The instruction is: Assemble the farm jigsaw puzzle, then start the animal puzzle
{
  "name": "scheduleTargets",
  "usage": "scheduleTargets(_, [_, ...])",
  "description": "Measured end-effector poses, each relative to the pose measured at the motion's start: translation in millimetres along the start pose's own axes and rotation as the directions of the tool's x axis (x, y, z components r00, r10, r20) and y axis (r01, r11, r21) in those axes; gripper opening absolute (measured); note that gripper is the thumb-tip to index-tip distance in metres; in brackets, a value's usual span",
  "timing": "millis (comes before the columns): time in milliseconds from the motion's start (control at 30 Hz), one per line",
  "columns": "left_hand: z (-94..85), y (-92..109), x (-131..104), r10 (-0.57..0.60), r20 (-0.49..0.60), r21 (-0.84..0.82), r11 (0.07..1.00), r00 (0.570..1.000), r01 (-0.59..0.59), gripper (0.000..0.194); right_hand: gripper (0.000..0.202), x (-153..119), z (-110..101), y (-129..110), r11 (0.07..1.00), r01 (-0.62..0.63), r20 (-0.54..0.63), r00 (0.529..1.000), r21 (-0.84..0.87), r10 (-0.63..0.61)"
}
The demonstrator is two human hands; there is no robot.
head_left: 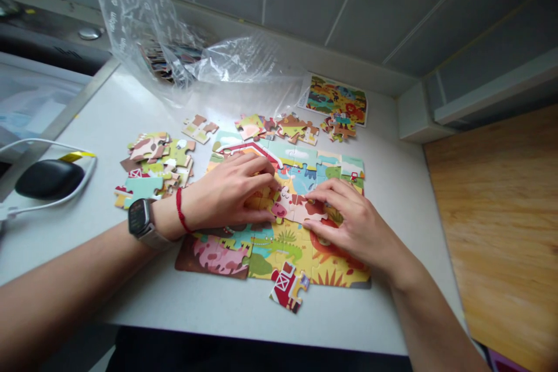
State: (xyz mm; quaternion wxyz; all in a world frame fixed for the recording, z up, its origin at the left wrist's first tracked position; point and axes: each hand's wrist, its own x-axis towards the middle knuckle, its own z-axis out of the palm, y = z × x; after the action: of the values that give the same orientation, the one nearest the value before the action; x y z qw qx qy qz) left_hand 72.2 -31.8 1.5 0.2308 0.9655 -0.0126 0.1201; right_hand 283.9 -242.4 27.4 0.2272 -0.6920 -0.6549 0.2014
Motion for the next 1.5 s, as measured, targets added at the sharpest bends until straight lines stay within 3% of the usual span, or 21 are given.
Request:
scheduleTargets(467, [-0.7,-1.2,0.5,0.029,0.000,-0.004,1.000,1.000,-0.029,0.043,0.031,-4.0,1.6,3.8,1.000,-0.020,0.022,1.000,-0.013,0.020])
scheduleTargets(667, [0.3,-2.6,0.8,0.084,-0.028,-0.027,0.996,0.996,-0.085,0.048,0.029,-4.9,-10.5,3.1,0.998,-0.064,0.083,0.995,0.022,0.062])
scheduleTargets(933, [0.8,-3.4,1.1,0.098,-0.041,-0.009,0.995,0.994,-0.098,0.037,0.026,-11.7,-25.3,15.0,0.997,-0.075,0.113,0.991,-0.027,0.077])
scheduleTargets(1033, [0.7,-3.3,1.5,0.099,-0.049,-0.025,0.995,0.994,-0.100,0.033,0.027,-10.5,-25.0,14.2,0.999,-0.039,0.055,0.998,-0.002,0.039])
scheduleTargets(1100, [0.6,-3.1,1.8,0.094,-0.055,-0.032,0.995,0.994,-0.096,0.030,0.021,-8.7,-24.4,14.9,0.999,-0.015,-0.121,0.992,0.038,0.020])
scheduleTargets(1133, [0.6,-2.9,1.9,0.092,-0.060,-0.031,0.995,0.994,-0.093,0.028,0.014,-7.6,-24.0,16.5,0.998,-0.015,-0.265,0.964,0.061,0.030])
scheduleTargets(1167, [0.6,-2.7,1.9,0.090,-0.066,-0.026,0.995,0.994,-0.092,0.026,0.010,-6.3,-23.5,19.1,0.996,-0.023,-0.420,0.906,0.087,0.057])
scheduleTargets(1233, [0.8,-2.4,1.7,0.086,-0.070,-0.011,0.996,0.994,-0.087,0.025,0.022,-2.8,-22.6,26.8,0.984,-0.032,-0.679,0.720,0.174,0.144])
scheduleTargets(1300, [1.3,-2.5,1.3,0.082,-0.067,-0.002,0.997,0.994,-0.082,0.024,0.034,1.9,-21.4,35.4,0.951,0.022,-0.804,0.539,0.310,0.250])
scheduleTargets(1333, [1.6,-2.8,1.0,0.081,-0.066,-0.003,0.997,0.995,-0.082,0.024,0.039,4.4,-20.8,39.1,0.925,0.072,-0.827,0.477,0.374,0.297])
scheduleTargets(1400, [2.4,-3.7,0.6,0.081,-0.067,-0.012,0.997,0.994,-0.082,0.024,0.047,9.1,-19.2,43.9,0.877,0.156,-0.841,0.400,0.454,0.364])
scheduleTargets(1500, [2.9,-4.7,0.3,0.079,-0.082,-0.026,0.996,0.993,-0.081,0.025,0.055,13.3,-15.9,44.9,0.863,0.156,-0.836,0.379,0.481,0.397])
